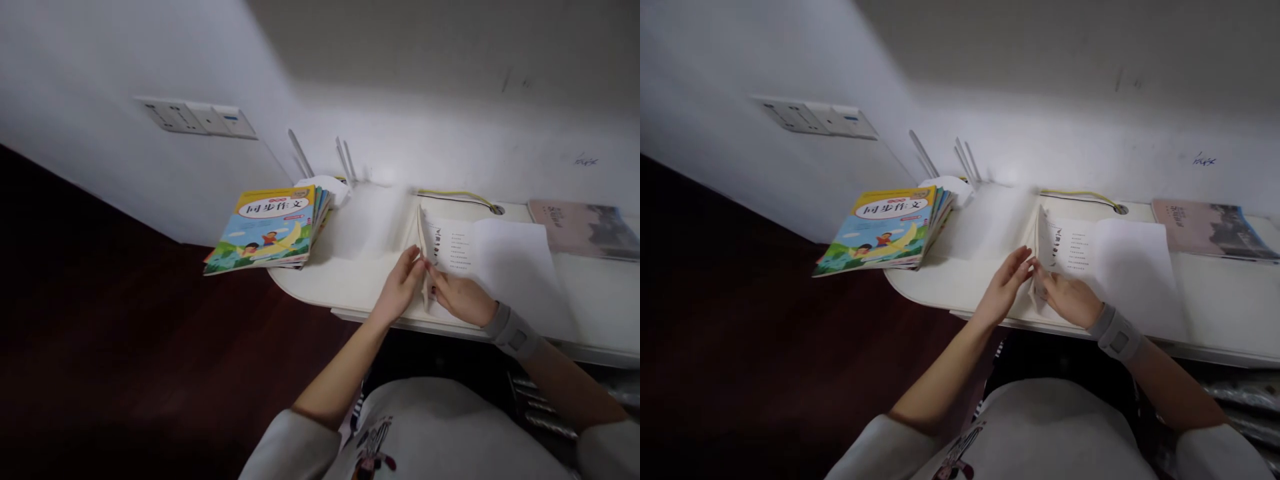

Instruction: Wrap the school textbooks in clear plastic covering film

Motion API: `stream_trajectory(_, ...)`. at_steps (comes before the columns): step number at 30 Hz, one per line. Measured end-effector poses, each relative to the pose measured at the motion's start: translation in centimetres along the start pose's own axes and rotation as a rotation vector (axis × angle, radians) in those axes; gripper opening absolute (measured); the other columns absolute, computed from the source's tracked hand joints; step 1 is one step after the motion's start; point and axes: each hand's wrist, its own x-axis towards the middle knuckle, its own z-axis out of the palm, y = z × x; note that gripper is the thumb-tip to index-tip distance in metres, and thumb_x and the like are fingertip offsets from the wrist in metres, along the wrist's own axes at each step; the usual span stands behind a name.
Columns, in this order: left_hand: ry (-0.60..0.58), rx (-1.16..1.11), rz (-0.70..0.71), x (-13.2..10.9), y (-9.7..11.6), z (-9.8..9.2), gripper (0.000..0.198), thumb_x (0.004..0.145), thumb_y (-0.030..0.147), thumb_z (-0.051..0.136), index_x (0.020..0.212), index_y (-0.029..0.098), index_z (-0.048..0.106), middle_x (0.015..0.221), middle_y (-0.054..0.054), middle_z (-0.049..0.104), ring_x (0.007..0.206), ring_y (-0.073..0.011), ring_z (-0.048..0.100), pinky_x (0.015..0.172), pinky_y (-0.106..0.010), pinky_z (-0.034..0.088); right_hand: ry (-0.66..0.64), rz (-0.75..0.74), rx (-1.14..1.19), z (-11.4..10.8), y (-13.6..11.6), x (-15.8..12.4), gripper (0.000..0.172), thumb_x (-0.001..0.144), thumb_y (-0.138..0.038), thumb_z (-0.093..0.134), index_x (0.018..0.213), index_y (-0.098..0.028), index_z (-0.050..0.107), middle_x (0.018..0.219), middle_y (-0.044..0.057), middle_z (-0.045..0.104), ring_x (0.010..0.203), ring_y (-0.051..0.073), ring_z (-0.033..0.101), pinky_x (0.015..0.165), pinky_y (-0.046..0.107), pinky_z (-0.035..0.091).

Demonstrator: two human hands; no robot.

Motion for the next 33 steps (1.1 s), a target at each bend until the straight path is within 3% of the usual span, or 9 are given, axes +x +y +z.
stream_trajectory(5, -0.056, -0.176, -0.080, 0.5, -1.1, -0.2, 0.048, 0.084, 0.035, 0.052, 0.128, 0.017, 0.044, 0.133, -0.014, 0.051, 0.119, -0.0249, 0.052, 0.096, -0.043, 0.045, 0.109, -0.028, 0.152, 0.0, 0.3, 0.9, 0.067, 0.084, -0.014, 0.042, 0.144, -0.016, 0.014, 0.126, 0.014, 0.056, 0.096, 0.023, 0.063, 0.072, 0.033, 0.051)
stream_trajectory(10, -0.109, -0.105, -0.097, 0.8, -2.5, -0.7, 0.043, 0.082, 0.031, 0.053, 0.121, 0.013, 0.052, 0.126, -0.014, 0.058, 0.117, -0.0249, 0.053, 0.098, -0.043, 0.043, 0.062, -0.029, 0.169, -0.1, 0.2, 1.0, 0.043, 0.079, -0.008, 0.044, 0.121, -0.019, 0.045, 0.116, 0.011, 0.058, 0.098, 0.022, 0.060, 0.076, 0.032, 0.050)
stream_trajectory(13, -0.218, 0.177, -0.008, 0.1, -3.1, -0.3, 0.045, 0.084, 0.024, 0.044, 0.128, 0.016, 0.048, 0.128, -0.009, 0.057, 0.119, -0.0218, 0.052, 0.104, -0.040, 0.039, 0.031, 0.029, 0.132, 0.1, -0.4, 0.8, 0.033, 0.078, -0.007, 0.045, 0.109, -0.018, 0.049, 0.113, 0.011, 0.058, 0.091, 0.021, 0.061, 0.071, 0.031, 0.050)
stream_trajectory(17, -0.365, 0.839, 0.171, -0.9, -3.8, 0.0, 0.053, 0.084, 0.017, 0.037, 0.137, 0.015, 0.039, 0.139, -0.013, 0.046, 0.130, -0.0236, 0.040, 0.109, -0.045, 0.030, 0.078, 0.098, 0.134, 0.7, -1.3, 0.4, 0.040, 0.077, -0.006, 0.045, 0.115, -0.019, 0.045, 0.115, 0.011, 0.057, 0.089, 0.021, 0.061, 0.071, 0.031, 0.049)
stream_trajectory(22, -0.195, 1.396, 0.207, 0.1, -3.9, -1.6, 0.048, 0.086, 0.029, 0.045, 0.131, 0.012, 0.049, 0.144, -0.019, 0.037, 0.138, -0.0360, 0.018, 0.109, -0.062, 0.007, 0.043, 0.143, 0.075, 1.0, -2.0, 0.3, 0.039, 0.077, -0.005, 0.044, 0.114, -0.018, 0.047, 0.119, 0.013, 0.057, 0.079, 0.020, 0.063, 0.066, 0.032, 0.049)
stream_trajectory(24, -0.068, 1.354, 0.200, 0.9, -3.5, -2.5, 0.047, 0.086, 0.028, 0.044, 0.129, 0.010, 0.051, 0.144, -0.019, 0.035, 0.139, -0.0358, 0.014, 0.109, -0.062, 0.003, 0.056, 0.146, 0.064, 0.9, -2.2, 0.4, 0.039, 0.077, -0.006, 0.045, 0.113, -0.018, 0.047, 0.121, 0.013, 0.056, 0.078, 0.020, 0.063, 0.065, 0.031, 0.049)
stream_trajectory(27, -0.018, 1.044, 0.217, 1.3, -2.7, -2.9, 0.048, 0.088, 0.023, 0.037, 0.132, 0.009, 0.046, 0.146, -0.017, 0.033, 0.139, -0.0284, 0.019, 0.113, -0.051, 0.015, 0.087, 0.157, 0.071, 1.2, -2.1, 0.4, 0.040, 0.075, -0.005, 0.046, 0.113, -0.018, 0.046, 0.116, 0.012, 0.059, 0.074, 0.019, 0.063, 0.061, 0.030, 0.048)
stream_trajectory(30, -0.101, 0.592, 0.136, 0.8, -2.7, -1.0, 0.052, 0.091, 0.032, 0.034, 0.140, 0.015, 0.036, 0.146, -0.010, 0.037, 0.133, -0.0212, 0.036, 0.110, -0.039, 0.029, 0.140, 0.182, 0.125, 2.0, -1.9, 0.1, 0.042, 0.073, -0.005, 0.046, 0.112, -0.019, 0.045, 0.106, 0.010, 0.063, 0.074, 0.019, 0.063, 0.062, 0.029, 0.048)
stream_trajectory(33, -0.104, 0.390, -0.010, 0.4, -3.4, 2.1, 0.057, 0.093, 0.044, 0.027, 0.142, 0.016, 0.031, 0.146, -0.008, 0.036, 0.133, -0.0193, 0.035, 0.111, -0.035, 0.029, 0.231, 0.210, 0.201, 3.2, -1.7, -0.5, 0.047, 0.072, -0.003, 0.045, 0.115, -0.019, 0.041, 0.100, 0.009, 0.063, 0.080, 0.021, 0.063, 0.066, 0.031, 0.049)
